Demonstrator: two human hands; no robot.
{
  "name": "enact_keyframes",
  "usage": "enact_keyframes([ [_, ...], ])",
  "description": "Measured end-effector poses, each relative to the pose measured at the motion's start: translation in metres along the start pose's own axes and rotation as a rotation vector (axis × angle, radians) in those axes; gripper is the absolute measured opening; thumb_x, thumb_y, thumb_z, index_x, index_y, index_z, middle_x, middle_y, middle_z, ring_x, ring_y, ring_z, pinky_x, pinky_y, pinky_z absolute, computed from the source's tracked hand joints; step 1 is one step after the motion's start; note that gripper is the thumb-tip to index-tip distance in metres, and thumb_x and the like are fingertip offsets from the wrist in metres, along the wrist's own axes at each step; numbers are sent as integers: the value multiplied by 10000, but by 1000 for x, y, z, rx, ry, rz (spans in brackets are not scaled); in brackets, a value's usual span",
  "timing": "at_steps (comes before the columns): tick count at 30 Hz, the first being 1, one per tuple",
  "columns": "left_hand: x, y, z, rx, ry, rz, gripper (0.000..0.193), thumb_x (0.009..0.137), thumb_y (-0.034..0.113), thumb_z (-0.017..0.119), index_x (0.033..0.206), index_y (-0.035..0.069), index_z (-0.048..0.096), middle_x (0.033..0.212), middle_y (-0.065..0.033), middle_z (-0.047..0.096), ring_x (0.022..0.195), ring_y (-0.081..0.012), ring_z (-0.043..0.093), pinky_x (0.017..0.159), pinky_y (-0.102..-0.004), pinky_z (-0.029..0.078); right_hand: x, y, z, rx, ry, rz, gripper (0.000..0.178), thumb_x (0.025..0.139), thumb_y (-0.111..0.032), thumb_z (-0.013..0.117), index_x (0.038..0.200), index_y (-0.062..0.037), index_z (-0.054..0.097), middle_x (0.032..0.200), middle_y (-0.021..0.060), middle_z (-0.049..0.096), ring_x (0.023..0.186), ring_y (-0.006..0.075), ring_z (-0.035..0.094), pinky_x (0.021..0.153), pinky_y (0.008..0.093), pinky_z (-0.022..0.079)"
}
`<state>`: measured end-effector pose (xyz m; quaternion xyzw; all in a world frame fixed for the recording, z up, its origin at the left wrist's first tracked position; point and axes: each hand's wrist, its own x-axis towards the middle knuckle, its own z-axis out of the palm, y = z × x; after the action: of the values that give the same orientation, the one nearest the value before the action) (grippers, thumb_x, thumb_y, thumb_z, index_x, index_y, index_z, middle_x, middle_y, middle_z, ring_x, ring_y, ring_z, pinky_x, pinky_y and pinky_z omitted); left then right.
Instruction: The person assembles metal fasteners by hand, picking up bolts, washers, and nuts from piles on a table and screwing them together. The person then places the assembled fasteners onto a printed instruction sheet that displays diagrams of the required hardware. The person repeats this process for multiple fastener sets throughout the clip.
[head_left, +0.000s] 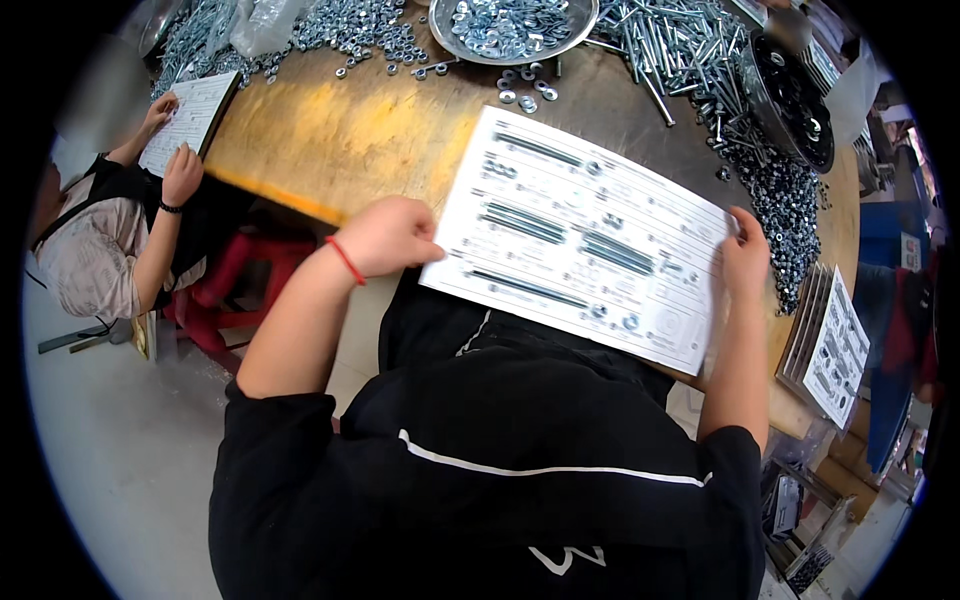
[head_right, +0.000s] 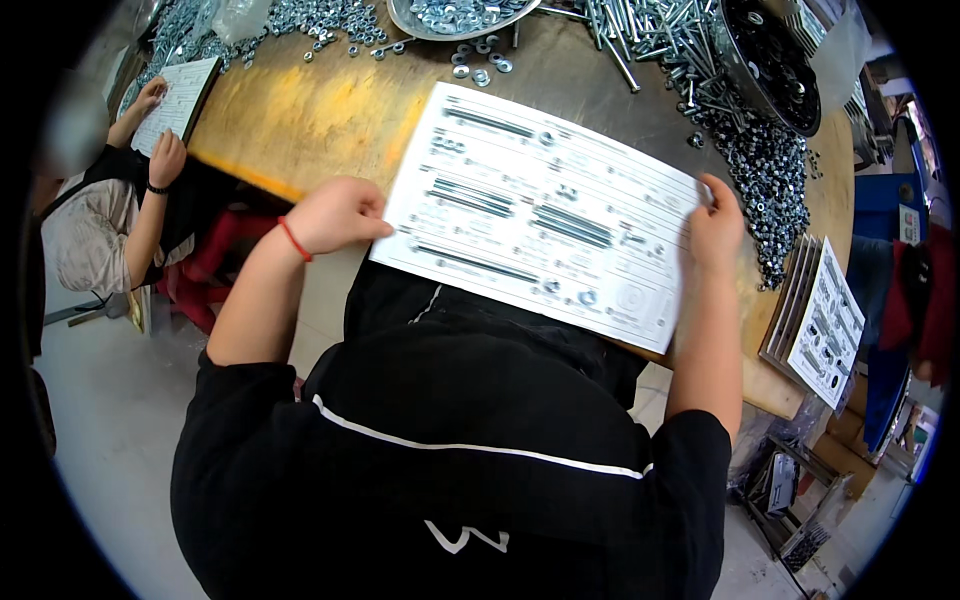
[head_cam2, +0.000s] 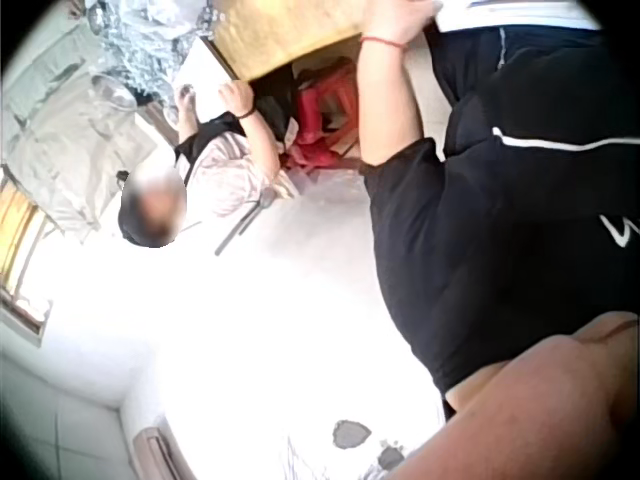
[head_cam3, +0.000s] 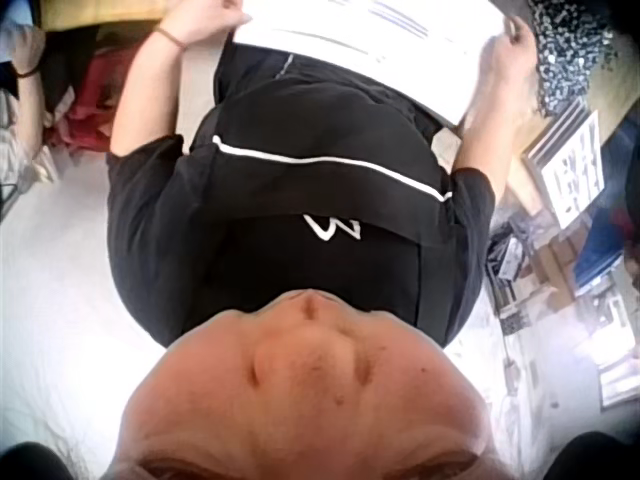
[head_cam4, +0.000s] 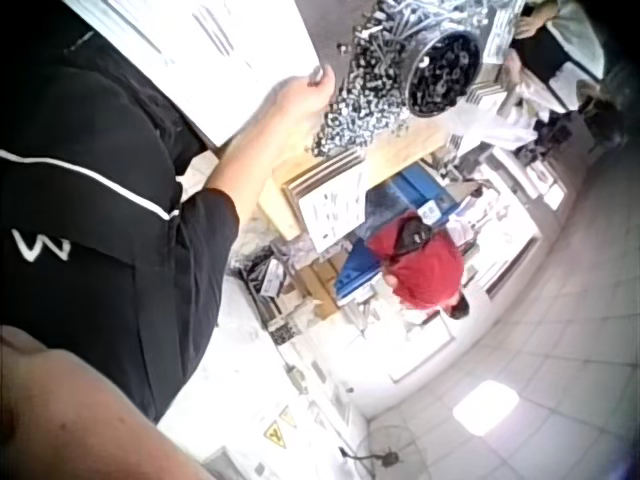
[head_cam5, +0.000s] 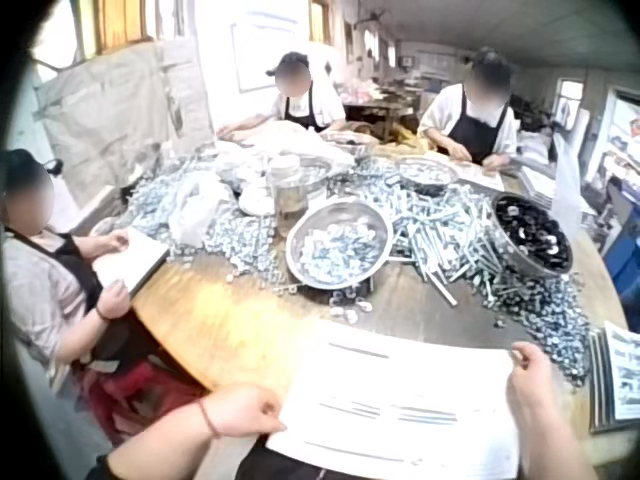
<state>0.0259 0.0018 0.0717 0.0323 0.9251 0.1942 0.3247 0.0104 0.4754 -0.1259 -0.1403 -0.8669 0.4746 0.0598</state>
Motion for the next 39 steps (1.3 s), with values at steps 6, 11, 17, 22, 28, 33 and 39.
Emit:
enact_keyframes([
  [6,112,124,83,-75,20,373,243,734,312,727,690,88,641,685,-101,642,676,-295,630,618,-409,490,77,21,-207,-514,155,-5,464,785,18,526,1224,-74,645,865,71,639,704,160,542,678,294,468],
  [11,135,145,74,8,-73,358,201,764,307,705,751,109,676,728,-95,661,761,-301,654,683,-413,513,91,51,-230,-513,200,-40,449,785,-5,525,1215,-46,647,998,135,697,787,228,618,751,332,495],
  [17,209,112,29,-163,744,262,256,830,246,686,1038,96,681,1007,-113,663,979,-316,636,813,-430,527,108,-46,-148,-601,254,-191,276,817,-82,602,1067,-26,706,1089,172,690,1040,328,635,938,391,479],
  [22,237,109,20,-22,782,325,158,864,217,659,948,103,730,962,-91,670,927,-308,640,779,-428,524,127,-157,-14,-313,-254,-424,203,836,-108,644,1010,-31,714,1049,156,684,988,310,643,884,374,501],
  [28,222,101,4,-404,330,108,206,797,248,731,924,86,737,906,-128,688,833,-290,664,738,-400,522,147,-185,97,-453,-265,-539,137,819,-189,688,897,-81,720,934,128,656,937,332,623,811,428,504],
  [33,225,102,12,-275,655,298,227,777,203,759,960,72,733,900,-91,670,838,-259,650,750,-367,526,145,-189,97,-462,-375,-527,96,782,-170,704,843,-95,700,910,105,639,927,320,621,800,427,510],
  [39,233,120,14,-14,705,463,210,777,228,750,951,110,738,950,-61,655,982,-276,617,840,-384,510,140,-186,83,-352,-485,-556,128,793,-174,693,888,-91,713,917,115,653,895,322,634,794,417,514],
])
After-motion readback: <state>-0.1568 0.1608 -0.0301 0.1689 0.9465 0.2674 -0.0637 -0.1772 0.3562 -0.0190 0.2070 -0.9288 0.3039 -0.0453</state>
